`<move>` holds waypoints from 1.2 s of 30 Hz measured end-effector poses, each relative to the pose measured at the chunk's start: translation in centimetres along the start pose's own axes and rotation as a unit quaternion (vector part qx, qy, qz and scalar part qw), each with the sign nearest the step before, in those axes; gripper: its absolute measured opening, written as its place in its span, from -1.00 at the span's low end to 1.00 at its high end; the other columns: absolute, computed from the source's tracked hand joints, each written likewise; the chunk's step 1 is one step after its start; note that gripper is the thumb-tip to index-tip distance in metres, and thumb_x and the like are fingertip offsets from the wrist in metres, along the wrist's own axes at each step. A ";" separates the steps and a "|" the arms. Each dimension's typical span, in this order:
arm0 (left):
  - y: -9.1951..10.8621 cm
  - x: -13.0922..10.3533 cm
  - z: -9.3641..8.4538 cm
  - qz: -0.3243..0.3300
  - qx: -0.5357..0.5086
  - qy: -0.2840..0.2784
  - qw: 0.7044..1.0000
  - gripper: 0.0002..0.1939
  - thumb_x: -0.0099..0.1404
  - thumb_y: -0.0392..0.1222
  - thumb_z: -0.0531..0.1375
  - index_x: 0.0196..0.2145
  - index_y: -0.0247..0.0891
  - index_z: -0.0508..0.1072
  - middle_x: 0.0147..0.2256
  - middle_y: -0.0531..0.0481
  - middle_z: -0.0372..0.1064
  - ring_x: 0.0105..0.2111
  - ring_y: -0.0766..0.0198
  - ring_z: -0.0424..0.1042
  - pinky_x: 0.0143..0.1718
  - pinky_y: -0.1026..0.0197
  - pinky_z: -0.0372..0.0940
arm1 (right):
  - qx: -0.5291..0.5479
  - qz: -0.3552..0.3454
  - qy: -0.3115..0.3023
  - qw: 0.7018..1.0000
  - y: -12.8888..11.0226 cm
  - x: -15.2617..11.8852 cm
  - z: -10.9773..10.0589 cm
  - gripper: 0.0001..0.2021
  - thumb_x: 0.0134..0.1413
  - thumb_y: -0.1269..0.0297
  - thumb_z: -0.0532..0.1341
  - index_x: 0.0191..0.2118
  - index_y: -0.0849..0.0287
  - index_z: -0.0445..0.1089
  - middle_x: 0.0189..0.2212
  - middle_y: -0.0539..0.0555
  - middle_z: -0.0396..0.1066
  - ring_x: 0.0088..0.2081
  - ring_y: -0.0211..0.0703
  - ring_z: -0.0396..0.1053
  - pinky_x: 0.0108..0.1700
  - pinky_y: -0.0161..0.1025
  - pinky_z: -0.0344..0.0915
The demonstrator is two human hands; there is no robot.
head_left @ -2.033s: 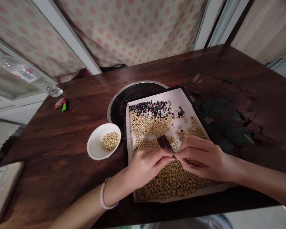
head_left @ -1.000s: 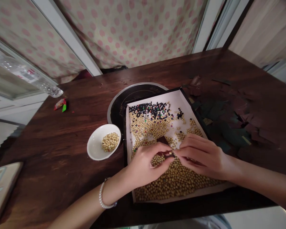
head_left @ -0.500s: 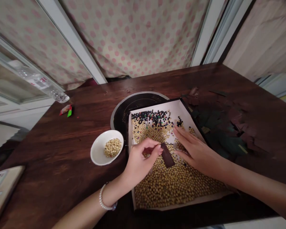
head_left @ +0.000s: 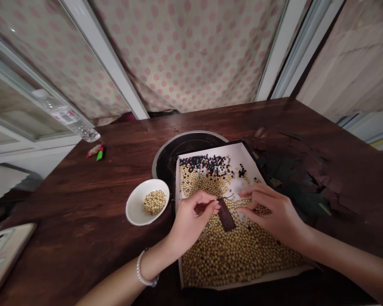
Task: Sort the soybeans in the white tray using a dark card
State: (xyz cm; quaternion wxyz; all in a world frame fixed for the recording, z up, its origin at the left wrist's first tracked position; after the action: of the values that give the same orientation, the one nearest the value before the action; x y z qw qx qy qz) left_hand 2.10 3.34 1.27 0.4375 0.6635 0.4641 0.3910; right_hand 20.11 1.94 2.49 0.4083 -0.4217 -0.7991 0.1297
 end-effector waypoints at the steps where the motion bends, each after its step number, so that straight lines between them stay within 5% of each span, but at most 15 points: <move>1: 0.1 0.0 0.1 0.002 0.005 -0.004 1.000 -0.95 0.22 -0.29 0.16 -0.37 -0.29 0.43 -0.44 0.01 0.46 -0.43 0.33 0.49 -0.37 0.29 0.41 | 0.018 0.003 -0.003 1.000 -0.1 0.0 0.0 -0.73 0.05 0.35 0.21 -0.63 0.19 0.22 -0.39 0.12 0.43 -0.31 -0.12 0.41 -0.31 -0.16 0.36; 5: 0.7 -0.3 0.5 0.018 0.006 -0.031 0.999 -0.94 0.21 -0.30 0.17 -0.40 -0.28 0.44 -0.48 0.03 0.45 -0.45 0.34 0.47 -0.38 0.29 0.40 | 0.087 -0.002 -0.007 0.996 -0.5 -0.1 -0.1 -0.93 0.11 0.40 0.14 -0.38 0.21 0.33 -0.37 0.12 0.41 -0.30 -0.17 0.39 -0.29 -0.19 0.37; 9: 0.8 -0.5 0.7 0.020 -0.002 -0.038 0.999 -0.95 0.21 -0.31 0.16 -0.38 -0.29 0.43 -0.47 0.02 0.46 -0.43 0.33 0.48 -0.35 0.28 0.39 | 0.111 0.008 -0.018 0.994 -0.4 -0.1 0.2 -0.80 0.06 0.42 0.20 -0.15 0.21 0.36 -0.33 0.10 0.43 -0.31 -0.20 0.40 -0.27 -0.22 0.38; 15: 0.8 -0.7 0.7 0.025 0.001 -0.042 0.999 -0.97 0.21 -0.31 0.18 -0.36 -0.29 0.42 -0.44 0.01 0.47 -0.40 0.32 0.49 -0.32 0.28 0.38 | 0.136 -0.018 0.012 0.990 -0.8 0.0 0.1 -0.86 0.05 0.49 0.19 -0.26 0.19 0.42 -0.41 0.07 0.43 -0.34 -0.22 0.40 -0.31 -0.26 0.36; 36: 2.2 -0.7 0.3 0.167 0.080 -0.020 0.982 -0.85 0.15 -0.43 0.21 -0.34 -0.25 0.50 -0.21 -0.08 0.41 -0.19 0.26 0.41 -0.13 0.12 0.31 | 0.146 0.021 -0.070 0.987 -1.0 -0.1 0.8 -0.91 0.09 0.49 0.11 -0.33 0.21 0.33 -0.45 0.04 0.31 -0.40 -0.28 0.30 -0.33 -0.28 0.26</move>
State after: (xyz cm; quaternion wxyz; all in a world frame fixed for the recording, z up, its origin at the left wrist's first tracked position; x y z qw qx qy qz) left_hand 2.75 2.19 3.13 0.3205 0.7724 0.3674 0.4071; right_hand 18.96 1.34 2.49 0.4052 -0.3647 -0.7892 0.2827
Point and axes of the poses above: each hand's wrist, its own x-axis towards the middle knuckle, its own z-axis out of the palm, y = z × x, the point moved 5 cm from there along x, towards the middle knuckle
